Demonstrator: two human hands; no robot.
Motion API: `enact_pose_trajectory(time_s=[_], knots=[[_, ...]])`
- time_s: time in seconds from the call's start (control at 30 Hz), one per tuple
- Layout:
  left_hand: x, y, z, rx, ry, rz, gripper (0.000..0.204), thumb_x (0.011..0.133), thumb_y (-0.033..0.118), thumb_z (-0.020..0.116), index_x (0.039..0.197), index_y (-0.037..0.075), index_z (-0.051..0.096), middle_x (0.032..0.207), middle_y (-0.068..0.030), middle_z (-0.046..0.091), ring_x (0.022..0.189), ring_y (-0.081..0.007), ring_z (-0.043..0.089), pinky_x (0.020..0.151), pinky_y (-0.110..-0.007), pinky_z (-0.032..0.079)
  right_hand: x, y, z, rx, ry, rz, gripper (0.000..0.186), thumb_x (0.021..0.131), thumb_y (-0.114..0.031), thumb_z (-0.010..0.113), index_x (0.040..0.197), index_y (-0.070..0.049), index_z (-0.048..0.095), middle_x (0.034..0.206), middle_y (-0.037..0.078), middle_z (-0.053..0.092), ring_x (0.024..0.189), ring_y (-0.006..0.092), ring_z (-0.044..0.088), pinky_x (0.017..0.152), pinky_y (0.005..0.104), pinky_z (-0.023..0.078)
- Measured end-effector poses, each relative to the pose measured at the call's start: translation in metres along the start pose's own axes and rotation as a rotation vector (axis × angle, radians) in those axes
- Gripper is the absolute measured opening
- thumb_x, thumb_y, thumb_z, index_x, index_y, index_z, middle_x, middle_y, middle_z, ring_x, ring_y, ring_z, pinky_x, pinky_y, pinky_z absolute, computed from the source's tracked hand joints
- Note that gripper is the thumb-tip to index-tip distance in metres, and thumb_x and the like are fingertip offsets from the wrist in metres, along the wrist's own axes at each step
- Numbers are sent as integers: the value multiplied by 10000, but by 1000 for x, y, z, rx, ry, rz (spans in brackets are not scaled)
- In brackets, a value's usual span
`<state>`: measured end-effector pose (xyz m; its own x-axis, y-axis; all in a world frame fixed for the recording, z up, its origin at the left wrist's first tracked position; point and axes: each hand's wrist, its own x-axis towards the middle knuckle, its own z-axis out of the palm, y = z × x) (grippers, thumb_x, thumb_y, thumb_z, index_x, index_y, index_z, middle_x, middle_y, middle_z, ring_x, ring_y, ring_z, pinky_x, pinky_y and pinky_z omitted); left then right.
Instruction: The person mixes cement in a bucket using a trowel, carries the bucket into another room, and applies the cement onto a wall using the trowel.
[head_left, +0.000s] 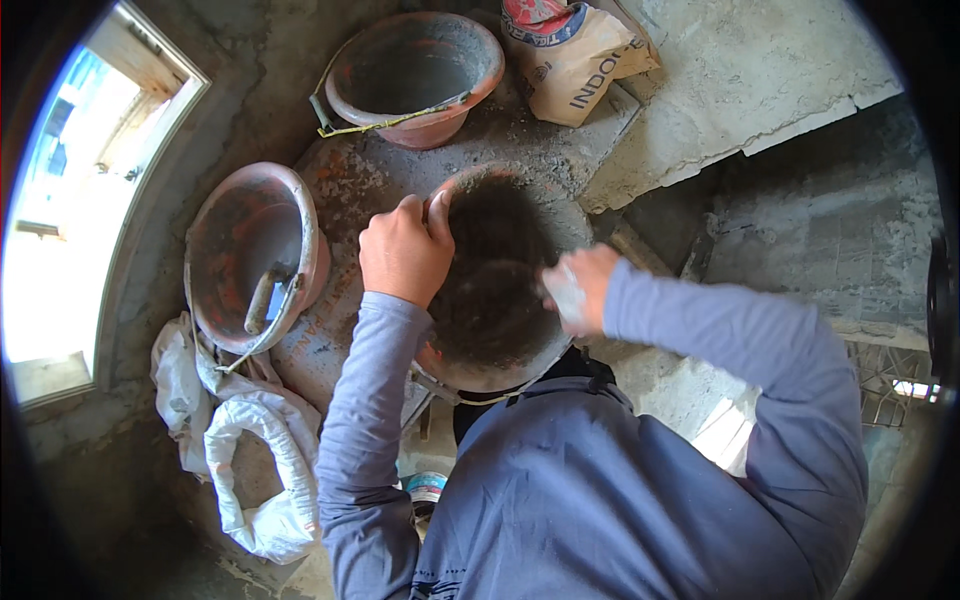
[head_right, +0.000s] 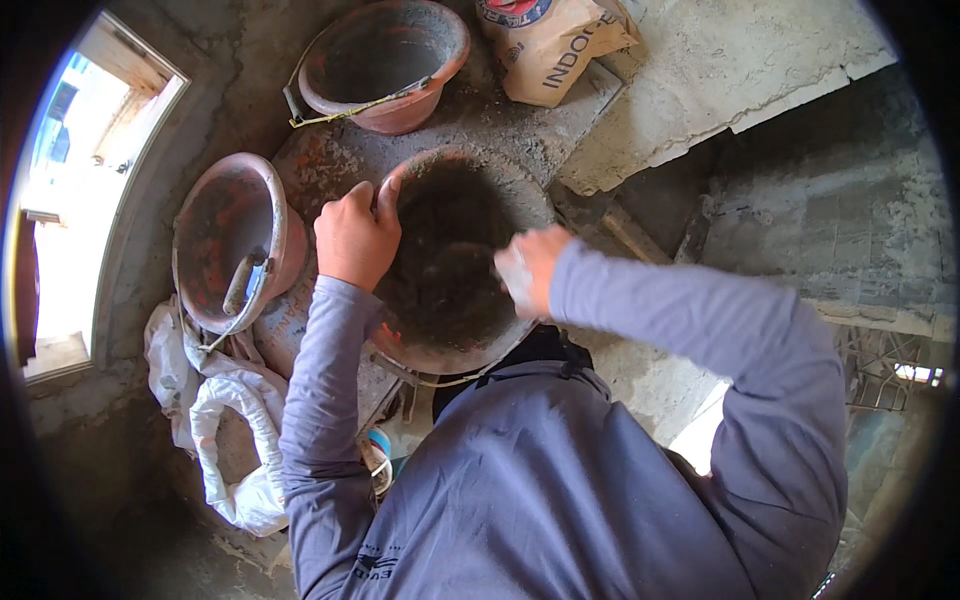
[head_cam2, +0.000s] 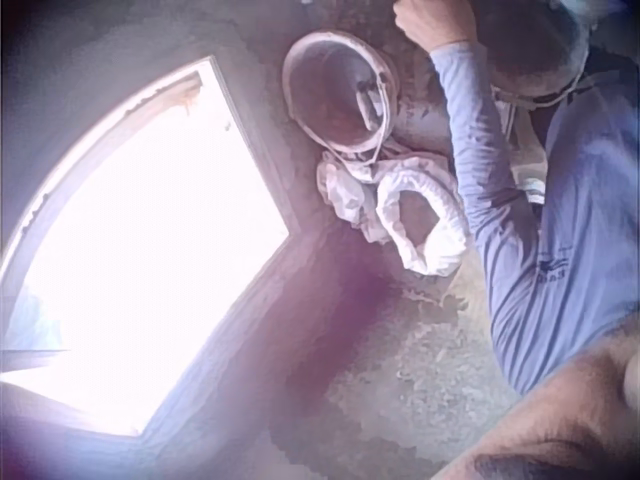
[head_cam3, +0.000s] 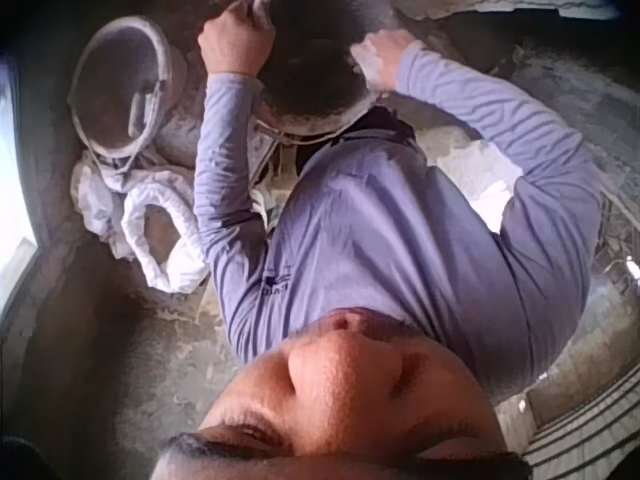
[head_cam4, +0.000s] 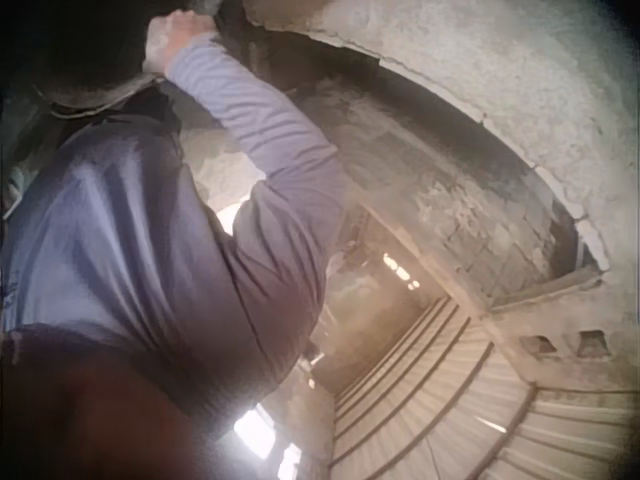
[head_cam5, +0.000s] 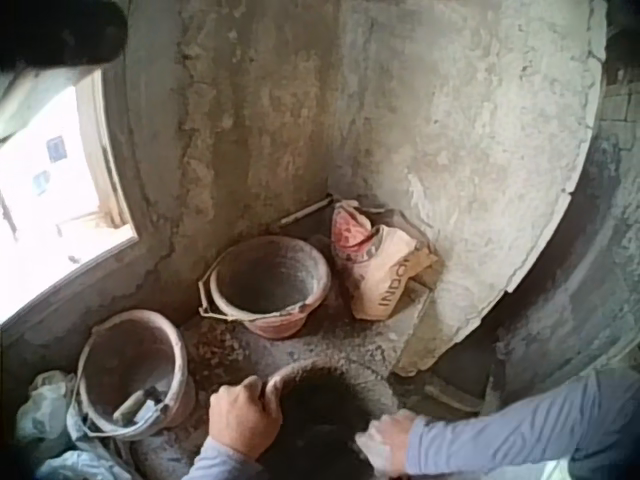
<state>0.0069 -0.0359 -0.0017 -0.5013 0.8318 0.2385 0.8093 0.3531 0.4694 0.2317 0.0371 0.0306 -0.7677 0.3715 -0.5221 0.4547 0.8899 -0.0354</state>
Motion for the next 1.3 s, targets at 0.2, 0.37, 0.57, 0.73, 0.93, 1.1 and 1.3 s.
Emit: enact_pose_trajectory(time_s=[0.2,0.37,0.57,0.73,0.93,1.1,1.3], knots=[[2,2,2,-4,17,4,413,968,384,619,766,29,679,705,-264,661,683,-480,661,655,-554,545,20,23,-42,-197,111,-113,253,797,-300,732,949,-98,729,855,149,735,826,336,734,726,450,584],[2,15,3,-18,-16,-6,411,976,374,603,776,24,684,724,-272,667,693,-483,666,668,-554,549,-39,9,-56,-189,92,41,395,882,-217,647,1193,27,640,841,169,728,771,337,731,619,443,570],[6,22,6,-2,10,-20,442,989,360,599,720,11,638,693,-257,653,680,-472,655,651,-542,534,-64,-22,0,7,146,363,377,981,-84,427,1282,121,526,855,206,734,743,362,732,654,468,584],[0,49,5,-13,-65,32,445,1009,376,549,801,3,676,706,-275,668,694,-482,679,662,-555,559,-24,-15,36,458,-8,498,442,917,-167,625,1277,84,571,985,278,717,938,429,715,814,468,586],[-2,35,9,-41,46,151,432,1011,321,582,690,34,571,617,-242,627,576,-462,641,534,-539,522,-28,-11,40,825,35,441,625,822,-242,798,1344,28,588,1333,275,600,1243,374,601,1042,410,488],[-11,30,2,-38,22,168,417,1010,287,588,677,40,544,596,-239,607,567,-454,633,512,-527,505,-26,-29,59,910,130,252,588,760,-206,779,1254,62,607,1173,297,649,1135,446,641,993,433,519],[-10,13,3,-70,14,176,412,1015,256,577,675,28,532,599,-238,597,559,-464,606,503,-539,470,-36,-70,32,377,31,105,398,865,-98,592,1221,77,612,856,197,712,785,371,725,706,457,598]])
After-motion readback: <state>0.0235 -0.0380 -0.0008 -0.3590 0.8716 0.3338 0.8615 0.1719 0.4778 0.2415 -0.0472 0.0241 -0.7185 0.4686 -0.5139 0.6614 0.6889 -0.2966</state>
